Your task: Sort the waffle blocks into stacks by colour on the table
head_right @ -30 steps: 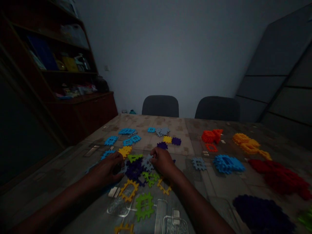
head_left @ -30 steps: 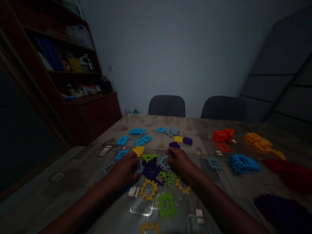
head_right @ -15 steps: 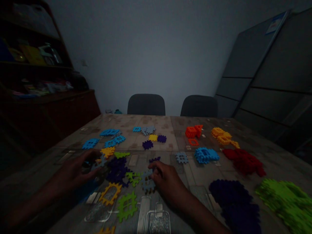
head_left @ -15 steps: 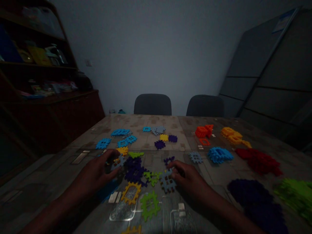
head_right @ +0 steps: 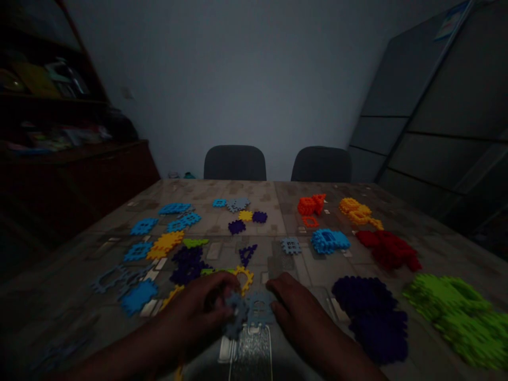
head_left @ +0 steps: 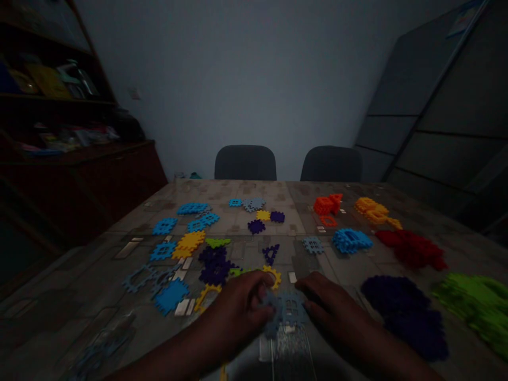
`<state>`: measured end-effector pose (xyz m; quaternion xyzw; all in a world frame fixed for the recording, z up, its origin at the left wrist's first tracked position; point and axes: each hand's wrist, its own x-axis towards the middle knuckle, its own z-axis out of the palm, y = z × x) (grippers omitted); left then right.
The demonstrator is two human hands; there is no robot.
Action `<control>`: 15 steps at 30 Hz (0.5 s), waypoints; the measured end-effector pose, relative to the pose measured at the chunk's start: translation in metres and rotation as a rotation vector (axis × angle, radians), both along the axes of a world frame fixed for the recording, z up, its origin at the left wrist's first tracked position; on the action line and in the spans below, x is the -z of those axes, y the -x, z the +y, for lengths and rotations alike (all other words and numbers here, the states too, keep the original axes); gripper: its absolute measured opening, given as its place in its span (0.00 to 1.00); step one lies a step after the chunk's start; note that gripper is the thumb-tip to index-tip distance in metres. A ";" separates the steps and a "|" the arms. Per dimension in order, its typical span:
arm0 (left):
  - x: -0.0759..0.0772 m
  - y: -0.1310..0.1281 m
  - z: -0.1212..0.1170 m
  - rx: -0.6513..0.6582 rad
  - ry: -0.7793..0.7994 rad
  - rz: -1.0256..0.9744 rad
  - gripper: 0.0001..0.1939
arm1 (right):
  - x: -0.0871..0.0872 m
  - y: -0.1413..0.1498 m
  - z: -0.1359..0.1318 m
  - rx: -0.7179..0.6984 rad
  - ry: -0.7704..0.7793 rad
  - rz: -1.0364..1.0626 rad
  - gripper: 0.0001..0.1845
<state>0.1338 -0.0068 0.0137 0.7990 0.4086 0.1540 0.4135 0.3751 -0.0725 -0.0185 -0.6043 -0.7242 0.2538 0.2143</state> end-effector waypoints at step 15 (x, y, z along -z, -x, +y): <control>0.009 0.008 -0.001 0.321 -0.189 0.132 0.34 | -0.006 0.001 -0.005 -0.022 0.094 -0.035 0.38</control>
